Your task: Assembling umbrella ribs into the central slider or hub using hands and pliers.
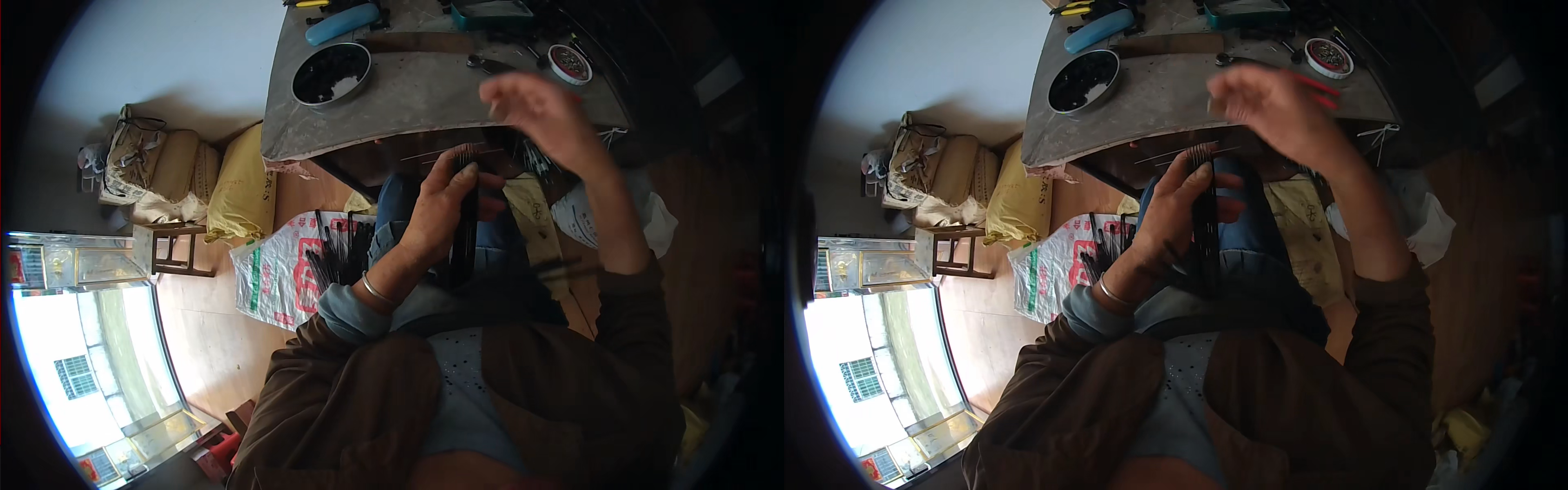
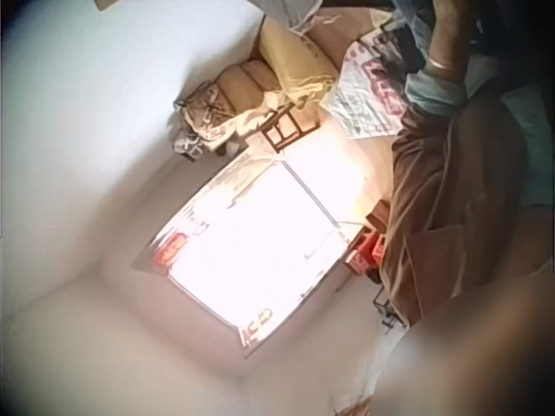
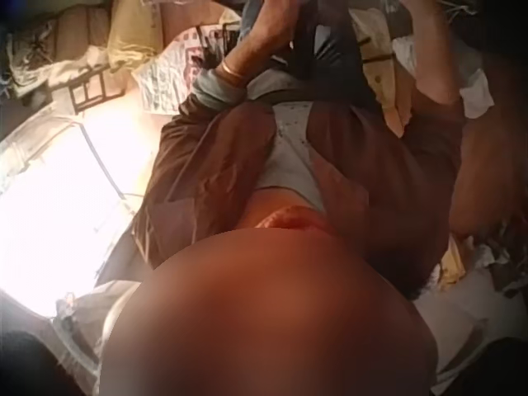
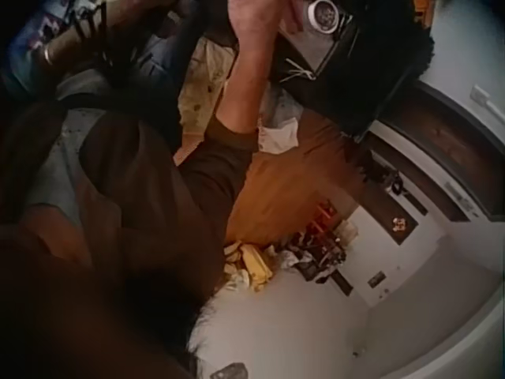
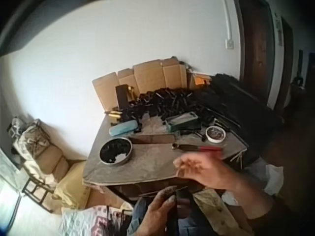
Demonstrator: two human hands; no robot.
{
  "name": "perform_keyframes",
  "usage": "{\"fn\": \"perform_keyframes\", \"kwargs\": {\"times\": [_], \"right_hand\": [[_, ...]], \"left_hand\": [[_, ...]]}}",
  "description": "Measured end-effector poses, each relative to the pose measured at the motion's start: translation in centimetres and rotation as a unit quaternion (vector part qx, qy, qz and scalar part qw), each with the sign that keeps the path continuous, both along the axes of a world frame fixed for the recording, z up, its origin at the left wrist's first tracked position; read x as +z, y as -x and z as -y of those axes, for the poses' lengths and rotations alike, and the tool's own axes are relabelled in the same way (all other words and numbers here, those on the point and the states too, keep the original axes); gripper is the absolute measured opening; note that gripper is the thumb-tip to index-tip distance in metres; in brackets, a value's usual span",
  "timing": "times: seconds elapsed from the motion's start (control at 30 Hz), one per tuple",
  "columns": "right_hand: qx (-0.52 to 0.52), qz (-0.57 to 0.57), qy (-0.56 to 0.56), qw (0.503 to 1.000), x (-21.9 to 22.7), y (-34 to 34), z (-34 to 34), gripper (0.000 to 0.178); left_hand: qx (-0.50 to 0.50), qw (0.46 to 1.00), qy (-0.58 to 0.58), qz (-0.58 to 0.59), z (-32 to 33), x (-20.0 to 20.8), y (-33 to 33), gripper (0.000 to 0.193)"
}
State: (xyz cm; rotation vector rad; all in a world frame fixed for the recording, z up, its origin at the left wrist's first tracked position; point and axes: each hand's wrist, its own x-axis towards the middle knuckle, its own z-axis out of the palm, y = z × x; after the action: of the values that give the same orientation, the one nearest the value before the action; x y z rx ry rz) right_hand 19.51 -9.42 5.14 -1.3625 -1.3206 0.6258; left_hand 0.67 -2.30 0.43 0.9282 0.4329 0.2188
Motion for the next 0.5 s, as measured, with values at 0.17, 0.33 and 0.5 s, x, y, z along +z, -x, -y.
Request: {"fn": "perform_keyframes", "kwargs": {"times": [0.17,0.33,0.5], "right_hand": [[-0.037,0.069,0.102,0.992,-1.4,1.5,0.4,0.016],[-0.06,0.042,0.152,0.986,-2.3,0.5,1.3,0.018],[-0.068,0.022,0.173,0.982,-2.8,0.2,1.5,0.016]], "left_hand": [[-0.006,1.0,-0.001,0.025,0.0,0.3,0.2,0.047],[-0.012,1.0,0.011,0.02,0.0,0.2,0.0,0.044],[-0.01,1.0,0.02,0.014,-0.1,0.1,0.0,0.042]]}}
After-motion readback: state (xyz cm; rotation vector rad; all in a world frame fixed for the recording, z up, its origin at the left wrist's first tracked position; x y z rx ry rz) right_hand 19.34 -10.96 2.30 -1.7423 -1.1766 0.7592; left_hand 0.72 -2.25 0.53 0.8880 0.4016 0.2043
